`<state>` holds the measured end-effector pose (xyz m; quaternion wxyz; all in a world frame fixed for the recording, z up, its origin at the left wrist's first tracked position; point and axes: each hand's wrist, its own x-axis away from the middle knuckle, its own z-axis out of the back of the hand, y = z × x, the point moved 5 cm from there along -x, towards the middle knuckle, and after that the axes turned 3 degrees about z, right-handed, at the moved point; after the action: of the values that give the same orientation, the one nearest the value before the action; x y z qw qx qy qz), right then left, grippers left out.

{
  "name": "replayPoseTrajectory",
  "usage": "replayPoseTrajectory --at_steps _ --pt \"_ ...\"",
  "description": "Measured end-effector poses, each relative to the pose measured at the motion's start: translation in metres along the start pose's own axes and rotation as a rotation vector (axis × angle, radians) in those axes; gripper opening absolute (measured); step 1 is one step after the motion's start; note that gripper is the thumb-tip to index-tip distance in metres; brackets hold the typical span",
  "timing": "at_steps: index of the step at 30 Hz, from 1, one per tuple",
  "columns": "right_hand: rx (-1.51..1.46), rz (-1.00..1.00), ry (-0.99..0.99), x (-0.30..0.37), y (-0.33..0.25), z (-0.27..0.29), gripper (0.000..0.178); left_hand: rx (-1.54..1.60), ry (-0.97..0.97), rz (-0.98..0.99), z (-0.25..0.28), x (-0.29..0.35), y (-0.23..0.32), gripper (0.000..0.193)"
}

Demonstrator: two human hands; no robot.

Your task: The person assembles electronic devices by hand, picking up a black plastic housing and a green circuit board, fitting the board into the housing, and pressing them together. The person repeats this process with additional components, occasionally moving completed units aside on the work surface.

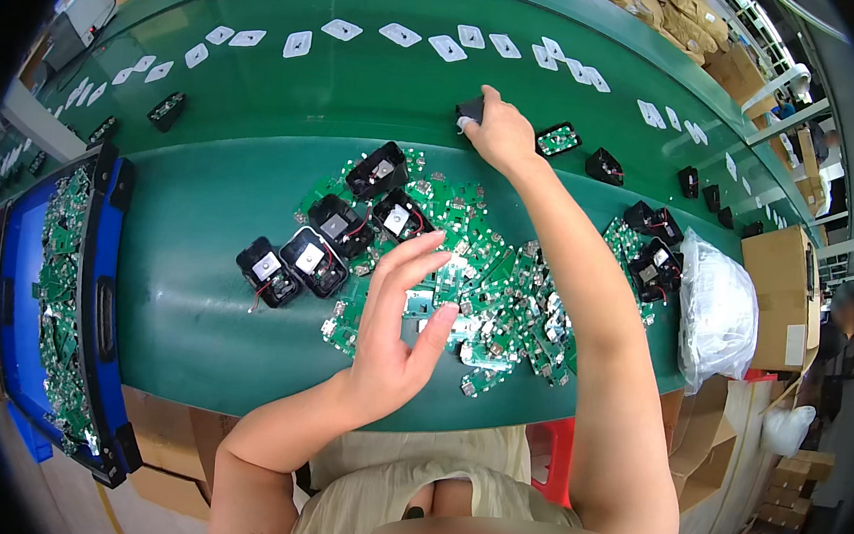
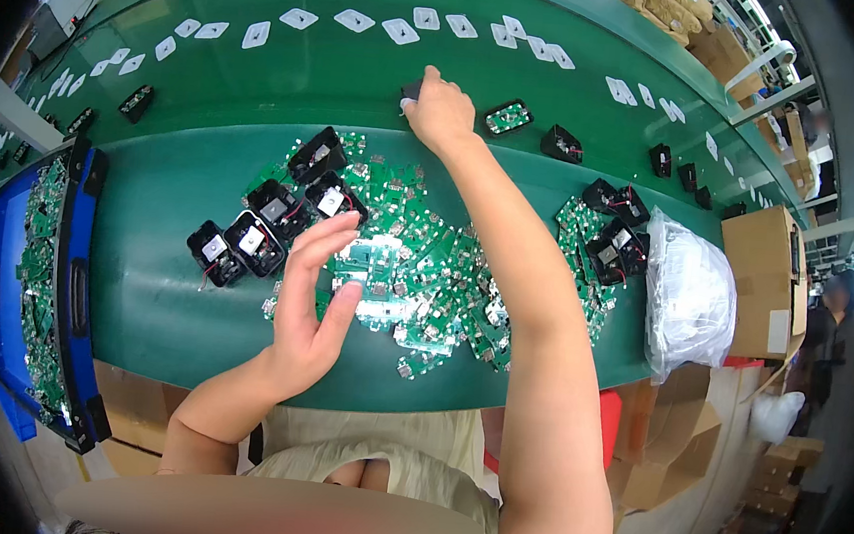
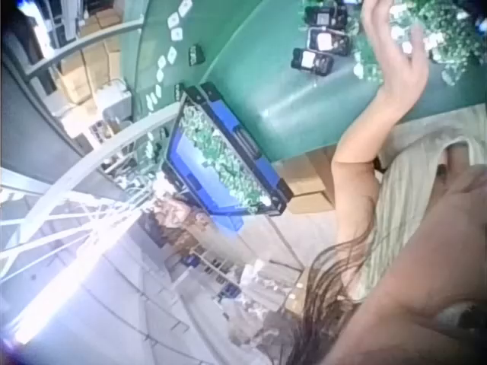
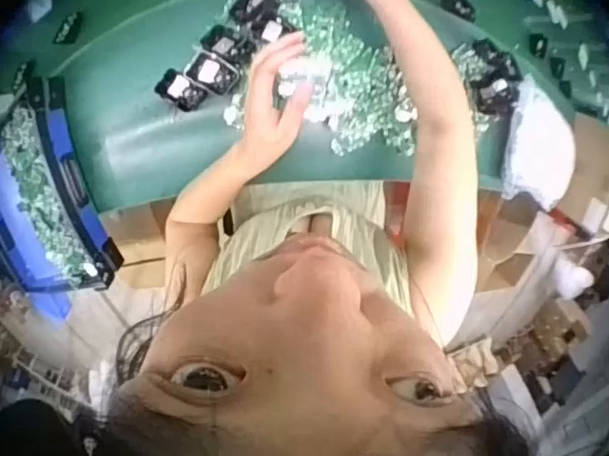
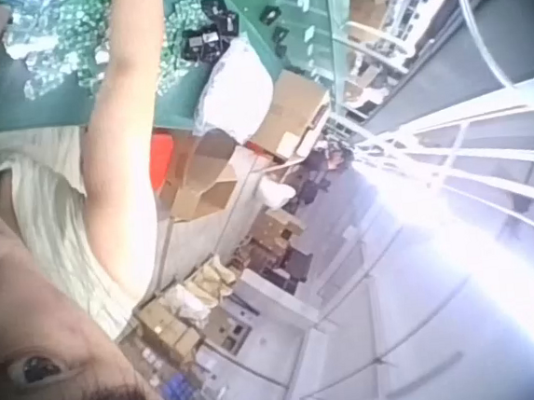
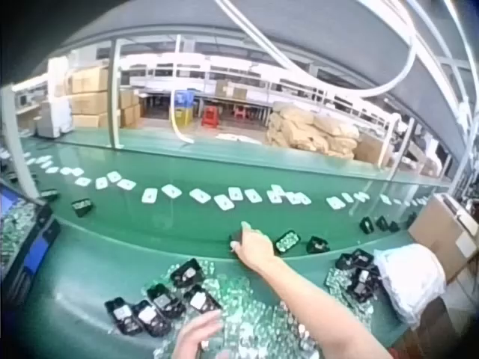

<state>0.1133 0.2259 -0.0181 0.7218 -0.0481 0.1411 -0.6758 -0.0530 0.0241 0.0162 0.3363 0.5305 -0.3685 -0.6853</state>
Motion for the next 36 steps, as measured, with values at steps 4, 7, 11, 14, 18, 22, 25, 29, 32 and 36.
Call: replayPoseTrajectory --at_steps 4,7,11,14,18,22,25,29,32,36 --pt "-0.128 0.112 0.075 0.010 -0.004 0.000 0.056 0.010 -0.051 -0.003 -0.003 0.001 -0.002 0.036" --pt "-0.286 0.266 0.146 0.042 -0.020 0.025 0.051 0.135 -0.040 0.055 -0.002 0.001 -0.006 0.036" --pt "-0.373 0.791 0.331 0.117 -0.057 0.066 0.050 0.504 0.066 0.401 0.003 0.000 -0.016 0.045" --pt "-0.248 0.966 0.367 0.174 -0.078 0.079 0.043 0.798 -0.028 0.559 -0.001 0.000 -0.019 0.045" --pt "-0.287 0.943 0.215 0.200 -0.071 0.077 0.035 0.819 -0.179 0.708 -0.008 0.004 -0.025 0.034" --pt "-0.653 0.670 0.253 0.199 -0.048 0.087 0.029 0.703 -0.180 0.640 -0.015 0.002 -0.023 0.037" --pt "-0.498 0.613 0.279 0.200 -0.043 0.083 0.021 0.691 -0.169 0.729 -0.017 0.005 -0.025 0.038" --pt "-0.571 0.591 0.340 0.200 -0.030 0.073 0.011 0.787 -0.198 0.790 -0.014 0.003 -0.029 0.035" --pt "-0.625 0.590 0.391 0.199 -0.022 0.070 0.007 0.609 -0.380 0.726 -0.019 0.006 -0.028 0.036" --pt "-0.867 0.438 0.398 0.197 -0.001 0.061 0.011 0.518 -0.478 0.773 -0.028 0.017 -0.030 0.038"
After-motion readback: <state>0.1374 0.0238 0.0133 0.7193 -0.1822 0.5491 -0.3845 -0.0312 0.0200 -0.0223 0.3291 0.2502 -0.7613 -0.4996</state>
